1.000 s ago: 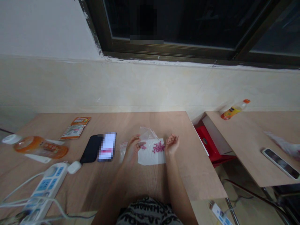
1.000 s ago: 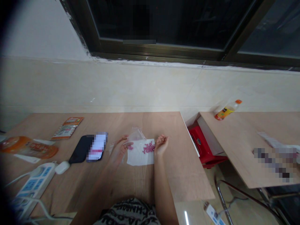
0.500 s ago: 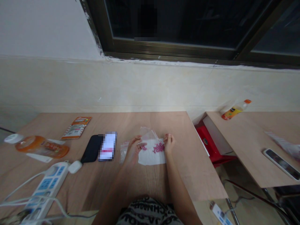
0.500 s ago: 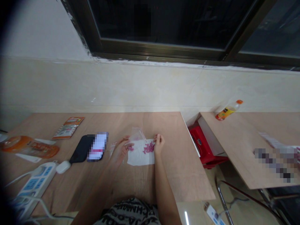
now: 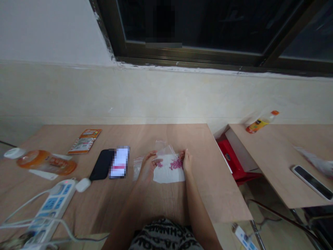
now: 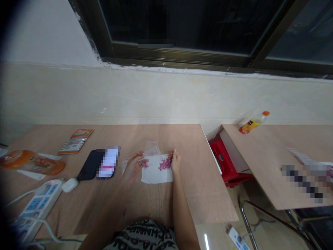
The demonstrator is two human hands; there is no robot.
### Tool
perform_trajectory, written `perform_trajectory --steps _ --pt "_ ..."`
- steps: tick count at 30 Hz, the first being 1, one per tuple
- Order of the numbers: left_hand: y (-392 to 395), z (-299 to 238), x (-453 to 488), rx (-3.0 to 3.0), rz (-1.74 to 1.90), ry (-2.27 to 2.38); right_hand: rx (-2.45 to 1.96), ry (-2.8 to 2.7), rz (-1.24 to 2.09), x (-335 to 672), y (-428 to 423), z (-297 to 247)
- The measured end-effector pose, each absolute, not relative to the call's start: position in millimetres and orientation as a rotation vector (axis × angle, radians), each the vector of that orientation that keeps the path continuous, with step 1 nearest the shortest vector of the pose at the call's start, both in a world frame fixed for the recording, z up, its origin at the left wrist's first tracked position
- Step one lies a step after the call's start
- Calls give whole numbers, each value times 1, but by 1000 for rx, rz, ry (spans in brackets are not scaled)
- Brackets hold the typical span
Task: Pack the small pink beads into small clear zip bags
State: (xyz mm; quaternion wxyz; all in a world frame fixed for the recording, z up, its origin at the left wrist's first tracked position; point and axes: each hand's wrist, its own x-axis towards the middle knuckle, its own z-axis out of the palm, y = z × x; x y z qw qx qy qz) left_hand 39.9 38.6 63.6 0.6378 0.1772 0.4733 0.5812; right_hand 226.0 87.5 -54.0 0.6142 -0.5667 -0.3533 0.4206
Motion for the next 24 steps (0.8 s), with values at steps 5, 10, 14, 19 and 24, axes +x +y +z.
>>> perform_trajectory --steps 5,10,14,19,24 --pt "38 62 40 427 1325 1082 -1142 -731 1136 217 89 -43" --pt "38 60 39 434 1322 1102 -954 -639 1195 221 93 -18" --pt "39 56 41 476 1335 1132 -1018 -732 1245 229 86 1" --pt "40 51 46 591 1333 1165 -1115 -1159 1432 231 66 22" --pt "42 50 47 675 1344 1220 -1089 -1226 1481 229 55 30"
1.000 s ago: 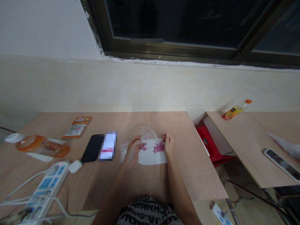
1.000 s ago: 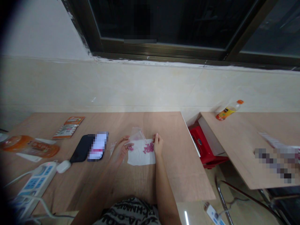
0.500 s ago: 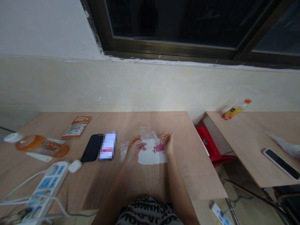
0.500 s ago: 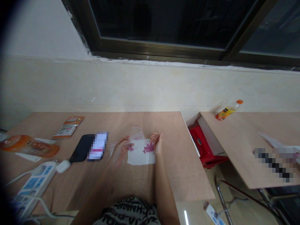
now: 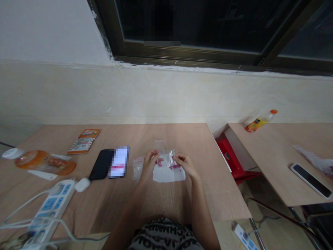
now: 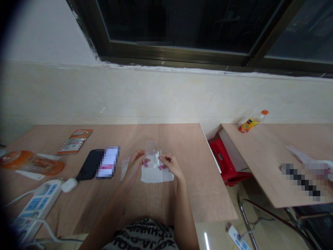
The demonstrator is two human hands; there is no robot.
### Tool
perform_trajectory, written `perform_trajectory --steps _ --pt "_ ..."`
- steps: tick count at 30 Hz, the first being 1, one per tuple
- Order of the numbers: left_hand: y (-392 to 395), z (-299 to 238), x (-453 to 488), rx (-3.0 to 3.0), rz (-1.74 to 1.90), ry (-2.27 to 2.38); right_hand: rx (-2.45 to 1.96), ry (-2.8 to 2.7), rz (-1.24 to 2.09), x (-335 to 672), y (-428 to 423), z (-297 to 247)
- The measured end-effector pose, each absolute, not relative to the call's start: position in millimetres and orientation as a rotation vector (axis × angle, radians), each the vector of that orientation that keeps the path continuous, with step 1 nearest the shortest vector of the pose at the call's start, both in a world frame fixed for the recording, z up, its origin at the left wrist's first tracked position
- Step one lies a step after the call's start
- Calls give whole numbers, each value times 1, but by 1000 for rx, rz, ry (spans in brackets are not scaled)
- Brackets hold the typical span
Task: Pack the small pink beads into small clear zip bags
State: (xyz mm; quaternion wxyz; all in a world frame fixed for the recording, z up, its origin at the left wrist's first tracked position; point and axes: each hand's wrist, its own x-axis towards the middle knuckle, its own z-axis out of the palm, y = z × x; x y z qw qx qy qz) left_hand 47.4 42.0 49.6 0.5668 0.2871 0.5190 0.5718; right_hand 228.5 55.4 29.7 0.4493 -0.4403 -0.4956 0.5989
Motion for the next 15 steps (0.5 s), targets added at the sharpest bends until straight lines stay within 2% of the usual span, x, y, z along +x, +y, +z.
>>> perform_trajectory --steps 5,11,15 --pt "38 58 49 1027 1557 1448 -1130 -1195 1381 231 55 27" --pt "29 61 68 1351 1285 1358 -1110 -1329 1194 221 52 26" --pt "27 57 73 1344 1302 1388 -1074 -1534 1208 221 42 36"
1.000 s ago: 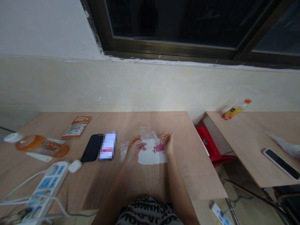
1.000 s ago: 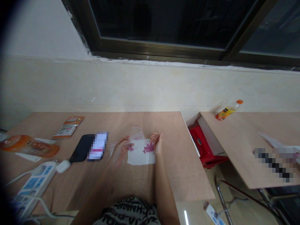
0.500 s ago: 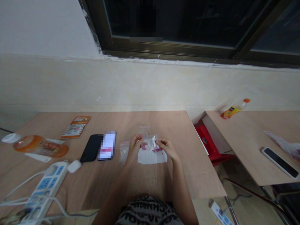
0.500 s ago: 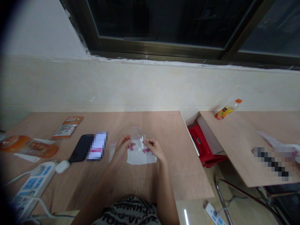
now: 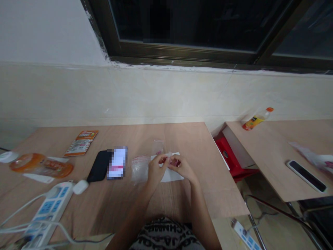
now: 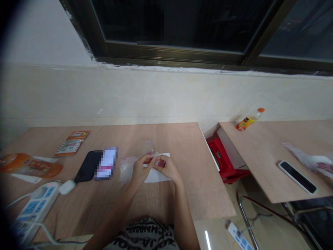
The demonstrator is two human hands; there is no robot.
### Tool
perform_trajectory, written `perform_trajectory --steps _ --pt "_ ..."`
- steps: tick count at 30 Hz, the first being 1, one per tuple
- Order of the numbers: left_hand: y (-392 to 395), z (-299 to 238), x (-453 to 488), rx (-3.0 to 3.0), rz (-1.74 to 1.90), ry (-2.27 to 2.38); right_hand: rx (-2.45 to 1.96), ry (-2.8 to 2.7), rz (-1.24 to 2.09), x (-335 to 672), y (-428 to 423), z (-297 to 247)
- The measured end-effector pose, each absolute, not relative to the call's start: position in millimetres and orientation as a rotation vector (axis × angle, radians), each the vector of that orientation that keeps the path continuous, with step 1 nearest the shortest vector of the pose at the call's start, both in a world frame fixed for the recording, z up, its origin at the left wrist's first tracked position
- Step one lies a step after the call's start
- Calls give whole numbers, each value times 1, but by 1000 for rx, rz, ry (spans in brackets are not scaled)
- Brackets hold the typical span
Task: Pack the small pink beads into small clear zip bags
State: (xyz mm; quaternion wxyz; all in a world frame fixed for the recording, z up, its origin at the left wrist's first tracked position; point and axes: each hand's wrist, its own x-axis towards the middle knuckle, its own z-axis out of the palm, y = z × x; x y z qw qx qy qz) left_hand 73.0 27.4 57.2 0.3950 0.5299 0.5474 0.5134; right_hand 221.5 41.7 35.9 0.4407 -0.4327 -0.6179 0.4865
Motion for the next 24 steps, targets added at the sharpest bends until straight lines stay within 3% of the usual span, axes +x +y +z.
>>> perform_trajectory --steps 9,15,24 --pt "29 48 75 1426 1157 1351 -1095 -1653 1169 247 24 53" --pt "37 47 70 1115 1213 1207 -1481 -1554 958 299 22 17" --pt "41 46 55 923 1297 1230 -1701 -1802 1093 303 26 -20"
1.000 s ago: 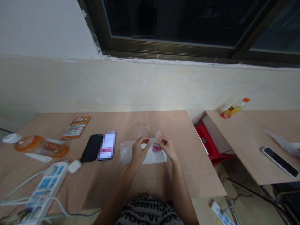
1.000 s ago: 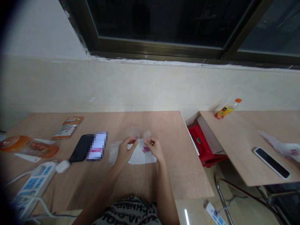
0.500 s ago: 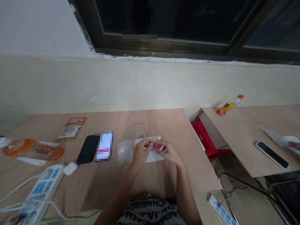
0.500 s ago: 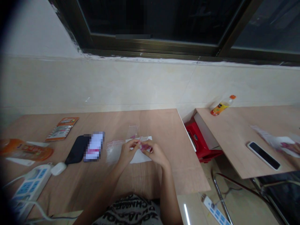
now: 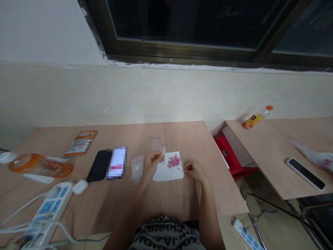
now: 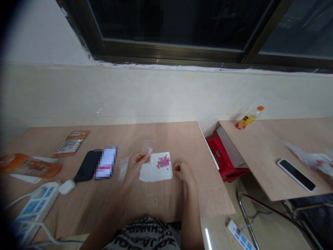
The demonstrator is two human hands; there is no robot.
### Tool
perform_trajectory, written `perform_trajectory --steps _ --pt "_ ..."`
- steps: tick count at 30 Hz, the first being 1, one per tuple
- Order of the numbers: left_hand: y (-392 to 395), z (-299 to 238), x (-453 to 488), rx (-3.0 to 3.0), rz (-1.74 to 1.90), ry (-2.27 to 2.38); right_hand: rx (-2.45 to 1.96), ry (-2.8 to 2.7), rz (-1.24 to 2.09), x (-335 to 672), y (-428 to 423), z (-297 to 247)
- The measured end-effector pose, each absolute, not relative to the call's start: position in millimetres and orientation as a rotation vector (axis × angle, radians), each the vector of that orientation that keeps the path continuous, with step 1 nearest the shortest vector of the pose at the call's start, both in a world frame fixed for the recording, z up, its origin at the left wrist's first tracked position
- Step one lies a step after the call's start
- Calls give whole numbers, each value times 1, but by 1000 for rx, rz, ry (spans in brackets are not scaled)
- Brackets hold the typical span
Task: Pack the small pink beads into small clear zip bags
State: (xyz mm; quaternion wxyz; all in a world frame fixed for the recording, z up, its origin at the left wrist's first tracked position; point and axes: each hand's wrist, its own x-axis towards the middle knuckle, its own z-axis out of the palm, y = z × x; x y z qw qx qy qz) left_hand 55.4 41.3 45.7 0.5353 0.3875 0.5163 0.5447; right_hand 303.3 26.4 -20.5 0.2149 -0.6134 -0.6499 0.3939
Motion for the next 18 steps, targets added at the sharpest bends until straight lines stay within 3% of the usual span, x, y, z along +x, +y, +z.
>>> perform_trajectory --steps 13,18 --pt "40 52 51 701 1236 1206 -1439 -1594 1105 260 42 -32" --pt "40 46 53 796 1224 1221 -1358 -1526 1078 245 40 -10"
